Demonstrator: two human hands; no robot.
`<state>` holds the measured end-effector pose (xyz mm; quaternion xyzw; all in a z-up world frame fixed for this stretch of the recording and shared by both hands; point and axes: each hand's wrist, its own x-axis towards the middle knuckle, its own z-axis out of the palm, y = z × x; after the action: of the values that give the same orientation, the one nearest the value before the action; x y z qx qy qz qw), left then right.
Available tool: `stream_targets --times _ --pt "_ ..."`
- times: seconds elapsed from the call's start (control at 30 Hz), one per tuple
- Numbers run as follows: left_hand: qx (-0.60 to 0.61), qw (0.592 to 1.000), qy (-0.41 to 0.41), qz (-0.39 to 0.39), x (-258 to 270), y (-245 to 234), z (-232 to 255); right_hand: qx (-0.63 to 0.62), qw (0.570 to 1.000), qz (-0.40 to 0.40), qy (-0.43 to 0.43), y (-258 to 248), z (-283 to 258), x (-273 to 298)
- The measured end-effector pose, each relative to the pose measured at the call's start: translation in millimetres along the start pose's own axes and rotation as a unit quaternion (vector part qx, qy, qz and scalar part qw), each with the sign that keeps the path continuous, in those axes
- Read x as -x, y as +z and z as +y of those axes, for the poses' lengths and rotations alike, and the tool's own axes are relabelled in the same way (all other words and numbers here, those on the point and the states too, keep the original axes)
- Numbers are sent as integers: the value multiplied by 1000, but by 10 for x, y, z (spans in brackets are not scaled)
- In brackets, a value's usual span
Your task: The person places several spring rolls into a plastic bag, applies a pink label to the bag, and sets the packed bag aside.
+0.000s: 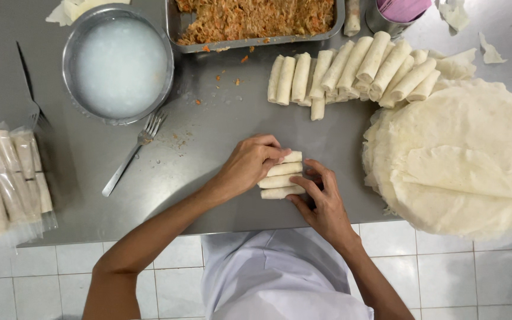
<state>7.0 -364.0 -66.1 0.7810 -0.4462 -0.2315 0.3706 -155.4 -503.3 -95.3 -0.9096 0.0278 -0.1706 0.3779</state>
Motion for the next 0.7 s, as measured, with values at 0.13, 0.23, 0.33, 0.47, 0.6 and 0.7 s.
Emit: stream_targets --times 0.13,0.23,0.33,0.47,0.6,0.7 --pt "-4 999 37 -33 26 -111 79 -1 1000 0 -6 -14 3 -8" --pt "12 999 40 -22 25 -98 49 9 1000 -12 -1 -5 19 13" --pt "5 998 62 -26 38 -77 34 11 1000 -13 6 -12 7 29" --pt "-70 990 97 -69 236 113 -12 -37 998 -16 46 -38 0 12" --pt "-254 964 56 -61 605 412 -245 -139 984 -47 104 217 17 -116" --pt "-322 947 17 3 836 185 -166 -132 988 -60 57 449 -172 -293"
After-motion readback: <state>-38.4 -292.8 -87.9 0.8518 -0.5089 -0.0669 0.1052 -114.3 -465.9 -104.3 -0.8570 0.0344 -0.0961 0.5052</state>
